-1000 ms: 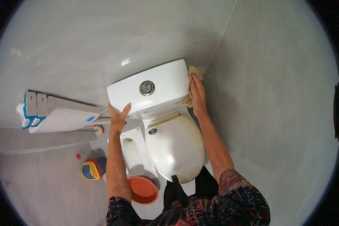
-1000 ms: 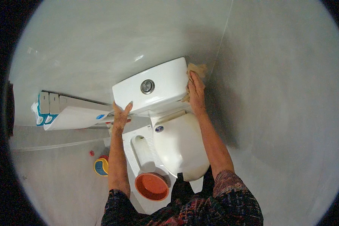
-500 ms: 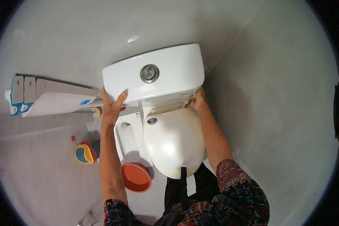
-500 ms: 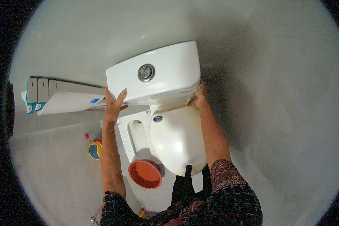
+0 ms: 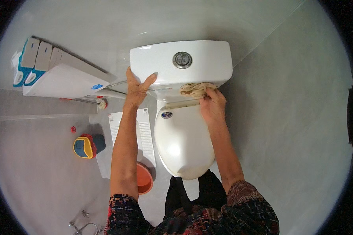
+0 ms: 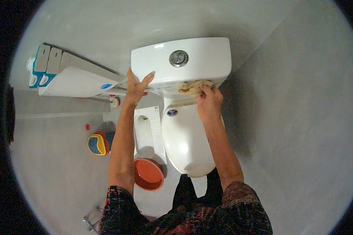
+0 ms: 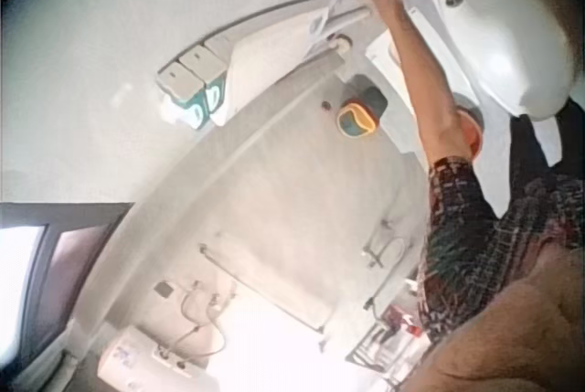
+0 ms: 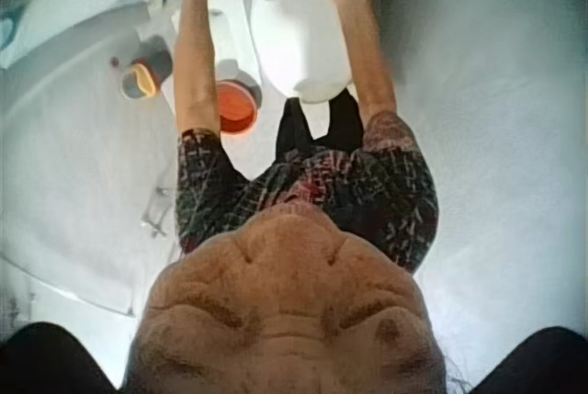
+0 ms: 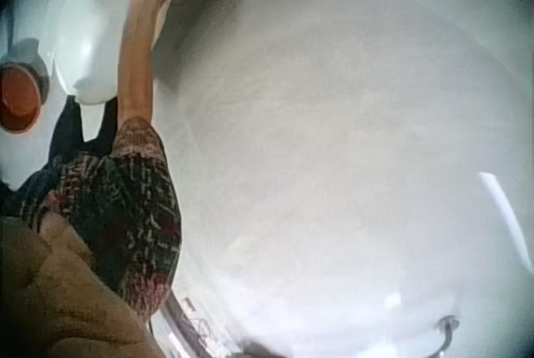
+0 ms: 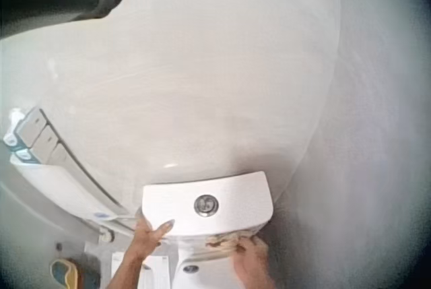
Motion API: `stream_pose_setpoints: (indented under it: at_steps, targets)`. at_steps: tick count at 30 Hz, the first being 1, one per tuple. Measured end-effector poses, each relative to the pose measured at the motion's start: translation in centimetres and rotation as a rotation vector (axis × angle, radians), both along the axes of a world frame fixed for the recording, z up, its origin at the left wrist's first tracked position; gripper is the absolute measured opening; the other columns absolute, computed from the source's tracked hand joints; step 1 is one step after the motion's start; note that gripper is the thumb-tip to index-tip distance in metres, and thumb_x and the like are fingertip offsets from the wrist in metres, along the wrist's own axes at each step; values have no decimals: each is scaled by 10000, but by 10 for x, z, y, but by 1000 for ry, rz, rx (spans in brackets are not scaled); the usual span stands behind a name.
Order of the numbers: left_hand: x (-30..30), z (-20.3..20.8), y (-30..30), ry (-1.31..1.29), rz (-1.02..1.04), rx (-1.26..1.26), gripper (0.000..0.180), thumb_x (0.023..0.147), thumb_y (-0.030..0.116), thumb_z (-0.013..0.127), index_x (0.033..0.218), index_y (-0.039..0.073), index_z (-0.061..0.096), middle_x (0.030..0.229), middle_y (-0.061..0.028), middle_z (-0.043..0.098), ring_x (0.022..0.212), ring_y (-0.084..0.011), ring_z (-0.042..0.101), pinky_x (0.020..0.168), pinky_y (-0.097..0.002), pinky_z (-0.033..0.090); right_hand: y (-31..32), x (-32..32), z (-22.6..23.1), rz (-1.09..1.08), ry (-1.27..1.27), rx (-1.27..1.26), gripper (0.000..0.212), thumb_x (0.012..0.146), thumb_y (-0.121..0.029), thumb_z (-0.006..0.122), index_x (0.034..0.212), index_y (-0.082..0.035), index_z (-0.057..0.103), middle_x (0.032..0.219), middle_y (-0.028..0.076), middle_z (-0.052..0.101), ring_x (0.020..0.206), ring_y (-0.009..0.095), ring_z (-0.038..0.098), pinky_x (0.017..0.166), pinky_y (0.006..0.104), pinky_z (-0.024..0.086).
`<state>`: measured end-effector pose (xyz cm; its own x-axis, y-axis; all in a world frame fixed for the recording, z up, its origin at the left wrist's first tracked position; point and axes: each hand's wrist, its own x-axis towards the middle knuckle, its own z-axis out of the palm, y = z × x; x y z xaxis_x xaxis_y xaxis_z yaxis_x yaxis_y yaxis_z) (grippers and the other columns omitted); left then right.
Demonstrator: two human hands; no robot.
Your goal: The person wipes the bathroom walls and toilet surfaces using a cloth. They dip the cloth into a red basin of water, wring it out, and continue wiping the toilet seat, lid, and tank. The person also wipes the wall near a towel rack.
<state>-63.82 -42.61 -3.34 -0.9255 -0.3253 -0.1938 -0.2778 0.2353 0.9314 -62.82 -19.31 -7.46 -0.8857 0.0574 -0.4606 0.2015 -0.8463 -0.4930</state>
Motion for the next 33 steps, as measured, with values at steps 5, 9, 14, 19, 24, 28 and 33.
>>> stream_pose_setpoints:
  at_steps: [5, 9, 14, 19, 24, 28, 33]
  targets:
    - [1, -3, 2, 82, -17, 93, 1034, 637, 418, 779, 1346, -14, 162, 1207, -227, 363, 1144, -304, 404, 946, -387, 406, -14, 14, 24, -36, 12, 451, 377, 781, -2, 614, 1084, 13, 390, 1029, 116, 492, 928, 212, 526, 730, 296, 492]
    - [-1, -12, 1, 40, 19, 20, 991, 653, 411, 771, 1337, -5, 187, 1225, -227, 332, 1163, -300, 378, 963, -408, 388, -27, 13, -18, -45, -3, 551, 424, 738, -6, 670, 1043, -17, 376, 989, 93, 473, 875, 185, 519, 680, 264, 481]
    - [-1, -17, 1, 147, 1, 65, 984, 651, 428, 769, 1324, -14, 204, 1237, -229, 322, 1169, -297, 375, 955, -403, 395, -63, 5, -69, 162, -232, 421, 435, 725, 39, 684, 1043, -50, 401, 1010, 69, 491, 874, 179, 532, 713, 293, 453]
    - [2, -8, 1, 157, -8, 125, 964, 657, 431, 768, 1303, -32, 223, 1189, -217, 381, 1126, -288, 431, 925, -393, 423, -64, 1, -129, 273, -266, 439, 485, 707, 72, 665, 1094, -53, 400, 1023, 64, 500, 862, 173, 527, 677, 281, 431]
    - [-7, -2, 16, 202, -49, 190, 936, 658, 420, 771, 1284, -32, 243, 1161, -209, 404, 1099, -282, 461, 893, -384, 448, -16, -16, -227, 259, -230, 469, 418, 723, 94, 603, 1090, 1, 428, 1002, 106, 516, 878, 209, 544, 695, 337, 488]
    - [2, -10, 4, 194, 10, 131, 898, 669, 412, 766, 1266, -37, 267, 1151, -208, 403, 1085, -273, 459, 890, -381, 448, -17, -17, -224, 47, -498, 165, 258, 797, 64, 500, 1050, 67, 452, 1087, 151, 500, 949, 283, 535, 790, 421, 488]
    - [-1, -19, 1, 207, 15, 31, 868, 675, 403, 764, 1251, -46, 295, 1150, -207, 396, 1087, -279, 448, 896, -385, 435, -60, -18, -207, 29, -585, -140, 224, 852, 16, 422, 1065, 53, 477, 1100, 145, 497, 981, 288, 518, 876, 415, 466]
